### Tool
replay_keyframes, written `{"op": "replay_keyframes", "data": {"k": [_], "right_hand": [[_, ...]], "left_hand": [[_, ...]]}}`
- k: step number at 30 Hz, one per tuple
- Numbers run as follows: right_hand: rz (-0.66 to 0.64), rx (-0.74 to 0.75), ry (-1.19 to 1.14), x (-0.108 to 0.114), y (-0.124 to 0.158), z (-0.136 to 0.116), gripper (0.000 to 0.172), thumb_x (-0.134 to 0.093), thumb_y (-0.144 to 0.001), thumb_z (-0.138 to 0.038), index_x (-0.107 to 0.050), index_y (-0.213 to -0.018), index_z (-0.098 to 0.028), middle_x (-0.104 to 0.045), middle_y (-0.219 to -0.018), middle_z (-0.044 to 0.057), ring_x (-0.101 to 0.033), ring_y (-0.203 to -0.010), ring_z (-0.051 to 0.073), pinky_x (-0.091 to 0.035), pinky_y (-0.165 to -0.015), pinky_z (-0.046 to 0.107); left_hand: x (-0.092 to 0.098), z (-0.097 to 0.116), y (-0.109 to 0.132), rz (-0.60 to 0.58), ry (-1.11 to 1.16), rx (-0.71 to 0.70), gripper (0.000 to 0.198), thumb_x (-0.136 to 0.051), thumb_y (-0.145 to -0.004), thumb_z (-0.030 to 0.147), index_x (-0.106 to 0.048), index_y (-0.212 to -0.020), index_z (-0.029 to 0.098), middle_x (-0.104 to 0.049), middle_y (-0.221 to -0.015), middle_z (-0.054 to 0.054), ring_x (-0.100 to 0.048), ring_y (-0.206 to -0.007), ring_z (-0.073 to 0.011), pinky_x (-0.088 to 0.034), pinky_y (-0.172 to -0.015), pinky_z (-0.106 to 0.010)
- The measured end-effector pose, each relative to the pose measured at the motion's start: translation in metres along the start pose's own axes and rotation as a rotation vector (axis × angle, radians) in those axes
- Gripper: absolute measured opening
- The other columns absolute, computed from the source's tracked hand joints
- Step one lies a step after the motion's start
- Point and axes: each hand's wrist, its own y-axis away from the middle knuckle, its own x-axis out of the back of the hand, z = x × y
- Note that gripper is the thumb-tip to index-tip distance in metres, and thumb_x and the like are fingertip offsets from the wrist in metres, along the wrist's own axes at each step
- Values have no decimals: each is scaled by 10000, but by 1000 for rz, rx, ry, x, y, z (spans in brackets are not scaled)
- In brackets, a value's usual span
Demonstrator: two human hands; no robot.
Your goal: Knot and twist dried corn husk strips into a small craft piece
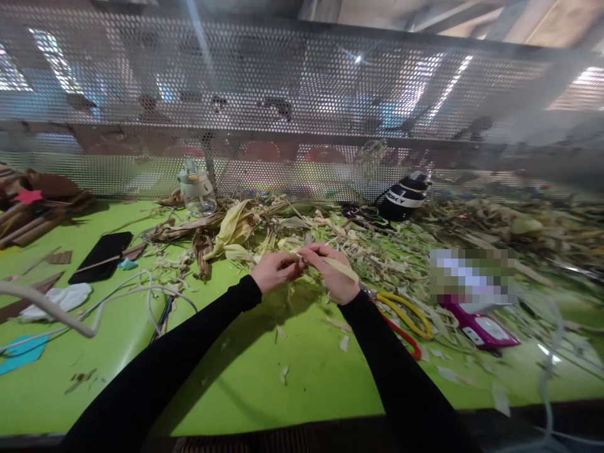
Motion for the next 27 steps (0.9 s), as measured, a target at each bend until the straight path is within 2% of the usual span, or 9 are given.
{"op": "replay_keyframes", "data": {"k": [5,8,12,14,16,18,20,24,27], "right_hand": [[27,56,-127,7,0,-2,213,-633,-756,-415,-646,-747,-202,-648,-845,21,-593,-837,176,-470,-763,310],[-20,129,-199,11,4,-11,173,-648,-756,-388,-649,-730,-217,-653,-928,30,-584,-889,175,-463,-799,314],[-158,97,-323,28,5,-19,271,-658,-711,-482,-611,-644,-224,-671,-891,29,-518,-583,122,-456,-556,284],[-72,100,-423,40,0,-16,379,-595,-710,-589,-572,-596,-229,-670,-811,14,-442,-490,101,-408,-471,257],[143,39,-449,46,-7,-9,453,-489,-743,-663,-586,-643,-232,-654,-773,15,-410,-475,94,-352,-424,227],[222,-131,-345,44,-11,-2,476,-493,-735,-669,-600,-647,-213,-611,-693,13,-359,-444,83,-268,-373,213],[155,-183,-280,34,-11,1,376,-625,-698,-562,-632,-657,-188,-579,-640,8,-356,-446,79,-236,-368,215],[-102,-95,-98,10,-2,-4,325,-601,-748,-487,-683,-773,-173,-555,-614,-3,-444,-531,106,-331,-461,233],[-56,-42,-83,4,3,-6,290,-605,-748,-442,-668,-778,-161,-538,-602,-13,-425,-516,100,-329,-478,243]], "left_hand": [[5,-2,-3,92,47,70,309,-535,-794,429,-614,-727,137,-625,-652,-30,-568,-570,-109,-459,-592,-225],[11,-5,-5,193,34,93,270,-563,-783,400,-605,-696,148,-623,-639,-25,-575,-557,-107,-470,-578,-221],[22,-2,-10,303,127,127,218,-571,-793,333,-603,-705,137,-617,-646,-20,-581,-563,-96,-489,-585,-214],[26,3,-11,331,273,170,199,-566,-803,305,-601,-736,121,-621,-658,-20,-583,-556,-86,-496,-591,-214],[28,9,-11,342,399,198,185,-584,-796,292,-598,-785,108,-630,-664,-20,-587,-549,-83,-502,-595,-219],[26,14,-9,317,464,183,208,-610,-779,301,-596,-842,104,-643,-673,-22,-597,-556,-87,-509,-605,-228],[20,17,-7,258,476,144,249,-632,-760,327,-598,-868,105,-655,-687,-27,-607,-571,-94,-514,-616,-236],[5,15,-2,108,387,68,259,-647,-739,360,-607,-805,113,-662,-684,-32,-611,-591,-100,-508,-624,-226],[-2,10,0,34,337,76,249,-638,-743,366,-593,-750,121,-652,-651,-26,-614,-595,-104,-510,-628,-226]]}}
